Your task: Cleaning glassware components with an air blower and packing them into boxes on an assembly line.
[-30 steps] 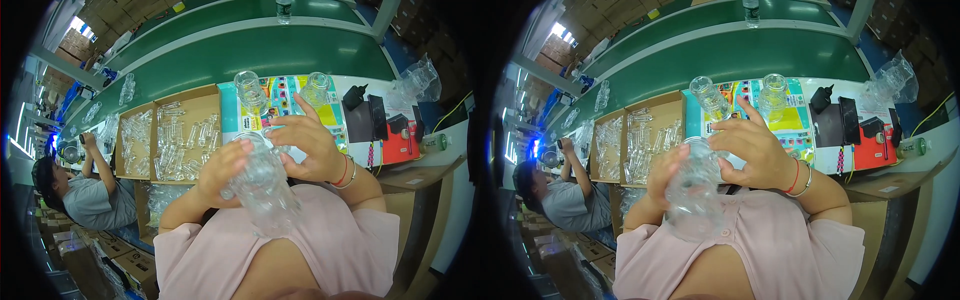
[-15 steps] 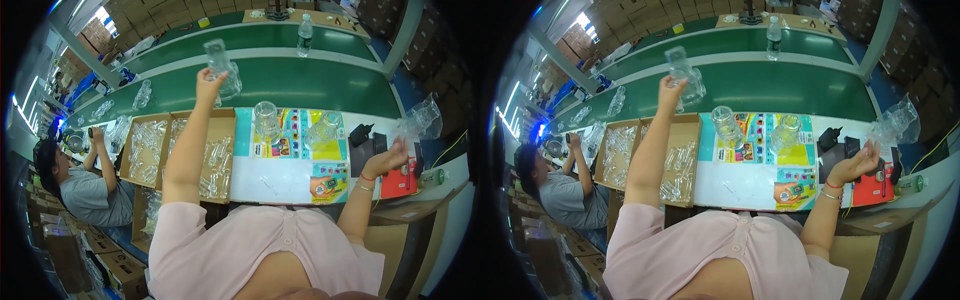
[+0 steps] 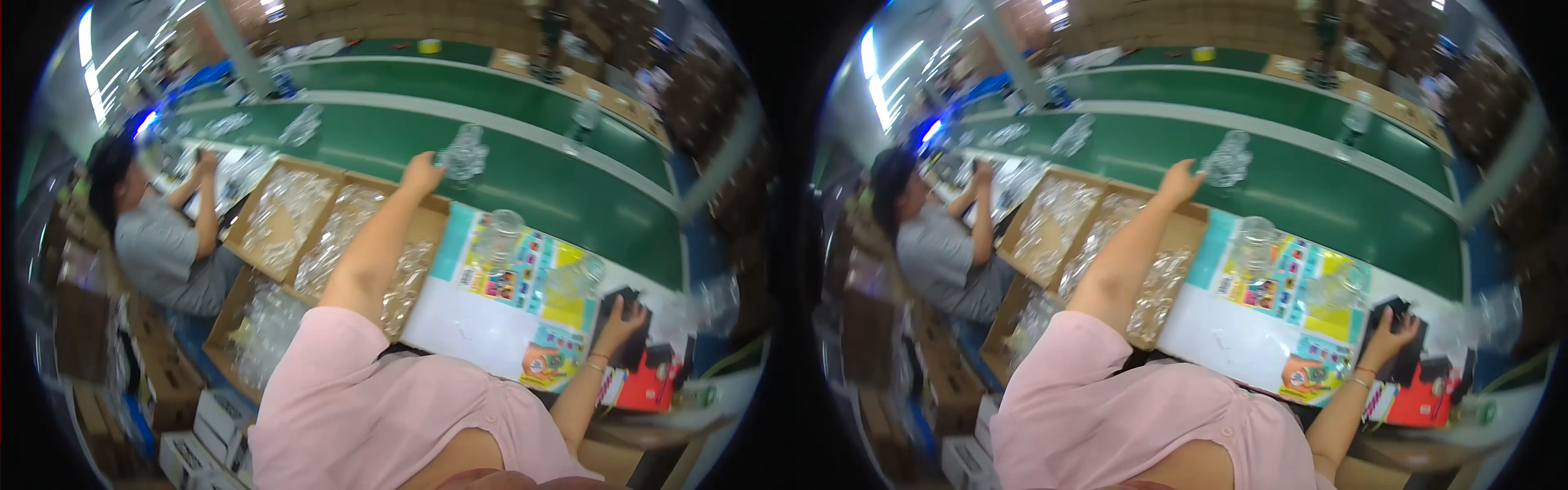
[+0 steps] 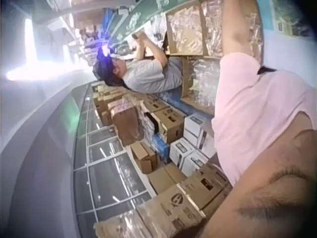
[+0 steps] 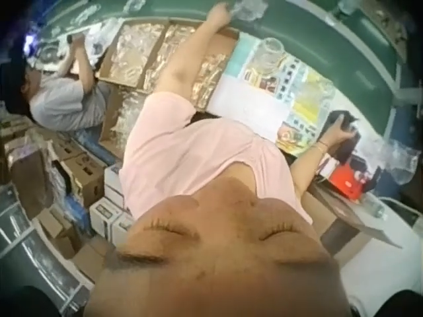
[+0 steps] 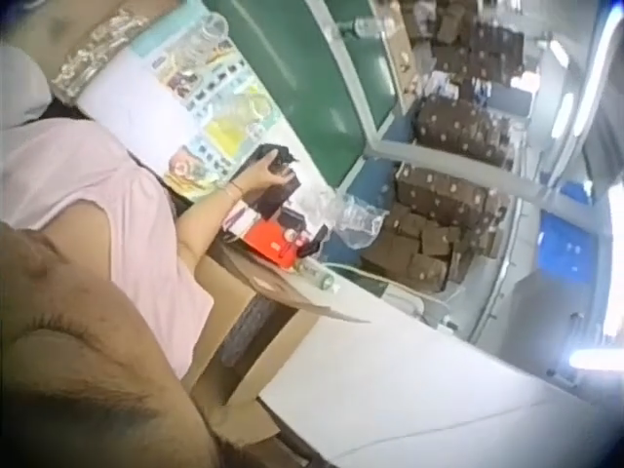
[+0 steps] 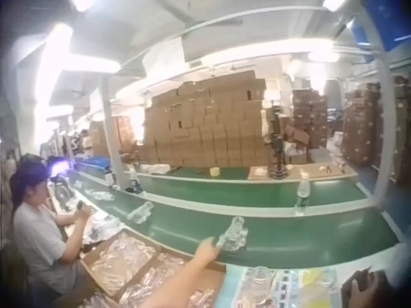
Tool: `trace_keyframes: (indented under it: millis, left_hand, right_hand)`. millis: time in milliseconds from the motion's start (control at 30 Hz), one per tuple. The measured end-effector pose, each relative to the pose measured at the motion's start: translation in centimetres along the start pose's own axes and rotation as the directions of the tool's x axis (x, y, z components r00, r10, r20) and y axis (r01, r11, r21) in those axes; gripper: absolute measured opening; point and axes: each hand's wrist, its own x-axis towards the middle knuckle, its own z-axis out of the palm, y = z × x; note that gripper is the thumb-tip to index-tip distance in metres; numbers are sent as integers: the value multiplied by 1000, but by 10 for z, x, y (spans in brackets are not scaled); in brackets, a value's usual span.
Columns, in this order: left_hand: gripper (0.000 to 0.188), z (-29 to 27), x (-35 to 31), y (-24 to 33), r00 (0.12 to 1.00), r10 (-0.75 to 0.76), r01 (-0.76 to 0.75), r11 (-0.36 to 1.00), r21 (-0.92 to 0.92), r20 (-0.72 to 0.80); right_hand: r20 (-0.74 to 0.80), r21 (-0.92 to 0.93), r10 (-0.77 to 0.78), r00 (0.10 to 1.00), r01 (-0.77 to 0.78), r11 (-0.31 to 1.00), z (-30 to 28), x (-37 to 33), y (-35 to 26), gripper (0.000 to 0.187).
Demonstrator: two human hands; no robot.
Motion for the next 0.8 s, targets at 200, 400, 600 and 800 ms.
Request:
trace_keyframes:
  millis: [200, 400, 600, 800]
  left_hand:
    - [32, -96, -63, -30, 996, 53, -57, 997, -53, -69]
    - [40, -186, -109, -175, 847, -277, 490, 736, 466, -453]
    - [45, -189, -111, -240, 707, -675, 705, 645, 295, -213]
    - [38, -191, -103, -241, 681, -646, 714, 690, 118, -344]
  right_hand:
    - [152, -393, 26, 988, 36, 919, 3, 5, -17, 45]
    - [175, -376, 59, 983, 11, 927, 10, 1, -18, 39]
    - [160, -359, 38, 986, 23, 933, 9, -6, -27, 37]
    - [95, -234, 37, 995, -14, 972, 1, -4, -21, 45]
